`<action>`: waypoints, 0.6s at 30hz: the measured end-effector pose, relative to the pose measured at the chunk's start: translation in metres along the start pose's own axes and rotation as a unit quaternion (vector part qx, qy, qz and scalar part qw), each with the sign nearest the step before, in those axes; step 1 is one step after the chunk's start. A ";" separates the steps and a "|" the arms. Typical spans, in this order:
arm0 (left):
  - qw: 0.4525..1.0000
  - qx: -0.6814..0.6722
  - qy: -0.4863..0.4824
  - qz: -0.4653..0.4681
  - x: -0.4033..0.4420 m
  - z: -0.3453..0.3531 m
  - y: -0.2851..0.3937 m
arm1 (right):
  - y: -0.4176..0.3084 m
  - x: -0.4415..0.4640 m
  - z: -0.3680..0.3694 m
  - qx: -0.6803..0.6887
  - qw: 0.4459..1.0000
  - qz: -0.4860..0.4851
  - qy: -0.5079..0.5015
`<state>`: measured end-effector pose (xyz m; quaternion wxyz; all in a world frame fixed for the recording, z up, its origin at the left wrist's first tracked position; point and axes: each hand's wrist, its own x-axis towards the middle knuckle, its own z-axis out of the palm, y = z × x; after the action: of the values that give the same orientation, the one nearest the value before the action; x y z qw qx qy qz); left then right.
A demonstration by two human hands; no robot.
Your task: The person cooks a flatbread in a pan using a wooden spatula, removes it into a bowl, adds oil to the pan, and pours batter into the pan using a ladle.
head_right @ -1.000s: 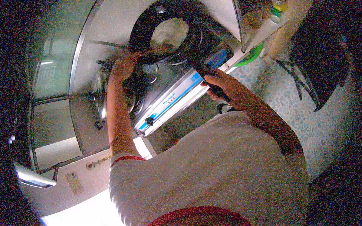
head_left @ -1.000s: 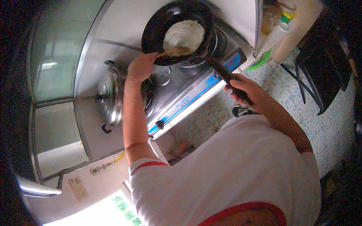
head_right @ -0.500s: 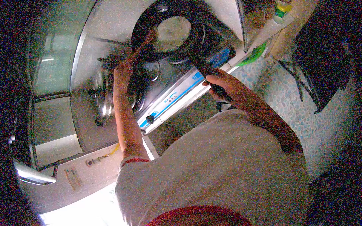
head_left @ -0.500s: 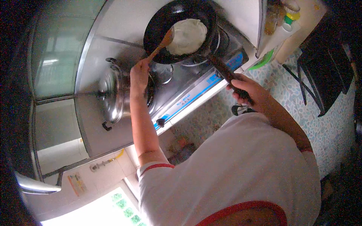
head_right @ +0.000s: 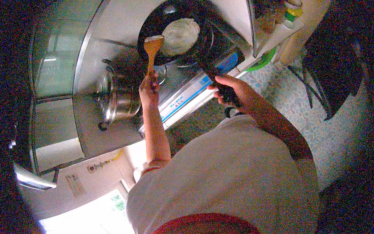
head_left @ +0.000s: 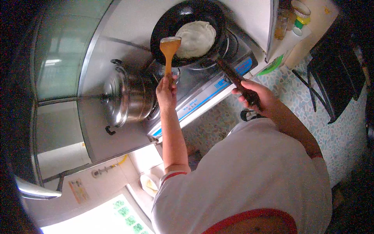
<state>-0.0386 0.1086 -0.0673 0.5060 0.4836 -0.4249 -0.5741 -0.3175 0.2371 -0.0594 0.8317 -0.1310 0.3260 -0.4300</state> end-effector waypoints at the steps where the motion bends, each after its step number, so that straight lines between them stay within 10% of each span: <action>1: 1.000 0.003 0.005 0.005 -0.005 0.006 -0.001 | 0.001 0.002 -0.003 0.023 1.000 0.010 -0.008; 18: 0.999 0.016 0.040 0.003 -0.005 0.003 -0.008 | 0.009 0.012 -0.014 0.095 0.993 0.043 -0.053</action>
<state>-0.0424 0.1151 -0.0741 0.5170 0.5129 -0.4144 -0.5457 -0.3162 0.2336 -0.0792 0.8741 -0.0598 0.2447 -0.4154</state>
